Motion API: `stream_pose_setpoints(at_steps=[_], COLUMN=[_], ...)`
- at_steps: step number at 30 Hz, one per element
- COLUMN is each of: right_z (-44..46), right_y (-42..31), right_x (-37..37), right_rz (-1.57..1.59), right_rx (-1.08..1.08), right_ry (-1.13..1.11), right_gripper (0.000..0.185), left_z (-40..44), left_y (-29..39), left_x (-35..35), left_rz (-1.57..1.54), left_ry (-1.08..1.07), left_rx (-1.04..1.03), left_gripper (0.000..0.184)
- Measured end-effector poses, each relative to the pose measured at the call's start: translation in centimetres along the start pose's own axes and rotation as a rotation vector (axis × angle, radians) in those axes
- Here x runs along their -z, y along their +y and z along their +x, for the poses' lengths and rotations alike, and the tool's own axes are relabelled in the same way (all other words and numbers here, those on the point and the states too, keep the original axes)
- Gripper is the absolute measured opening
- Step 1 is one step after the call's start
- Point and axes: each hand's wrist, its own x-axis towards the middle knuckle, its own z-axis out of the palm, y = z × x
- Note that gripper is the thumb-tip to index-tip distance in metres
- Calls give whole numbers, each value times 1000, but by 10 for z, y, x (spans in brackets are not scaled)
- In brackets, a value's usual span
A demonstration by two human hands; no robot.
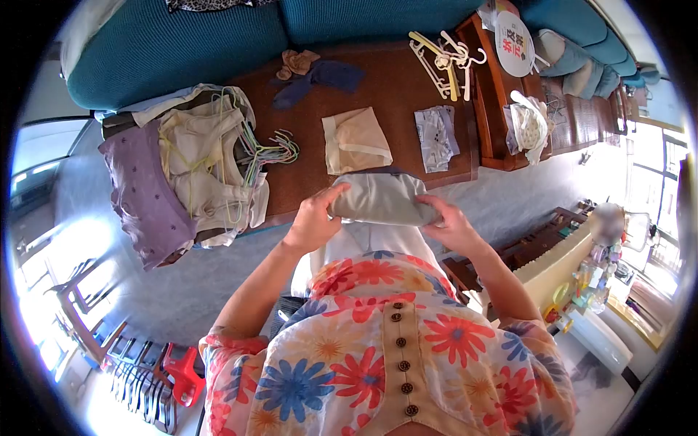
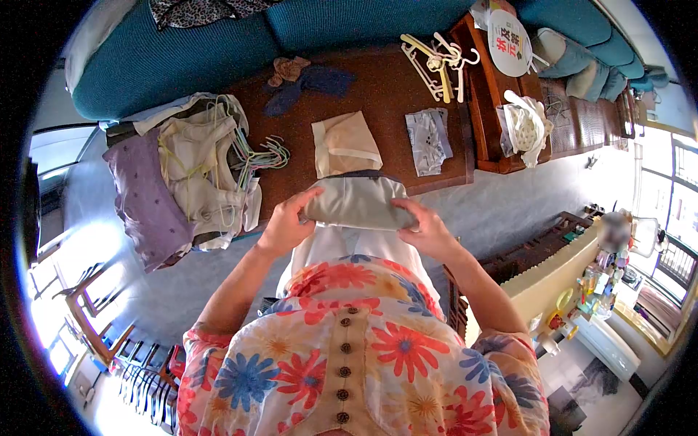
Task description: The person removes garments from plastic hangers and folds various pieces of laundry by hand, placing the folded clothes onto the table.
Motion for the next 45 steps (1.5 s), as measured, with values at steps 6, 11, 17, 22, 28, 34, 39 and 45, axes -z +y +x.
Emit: stream_pose_setpoints(at_steps=[6, 11, 17, 22, 28, 34, 39, 45], right_z=[25, 52, 103, 145, 184, 159, 135, 158], right_y=[36, 77, 103, 103, 132, 184, 200, 222], right_x=[4, 33, 91, 132, 87, 52, 84, 81], right_rz=[-275, -515, -351, -526, -927, -608, -607, -567], right_rx=[-239, -148, -108, 100, 289, -51, -286, -153], right_ry=[39, -17, 153, 432, 126, -346, -392, -279], right_gripper=[20, 25, 23, 17, 32, 32, 27, 25], left_z=[25, 58, 164, 272, 355, 289, 225, 123], left_y=[-32, -49, -63, -41, -133, -150, -164, -192], left_x=[-10, -25, -49, -52, -61, -77, -99, -51], left_rz=[343, 529, 661, 373, -48, 193, 190, 218], left_ry=[79, 29, 57, 336, 439, 337, 190, 533], left_rx=[-67, 62, 57, -18, 232, 521, 534, 735], left_gripper=[26, 18, 22, 26, 39, 42, 36, 30])
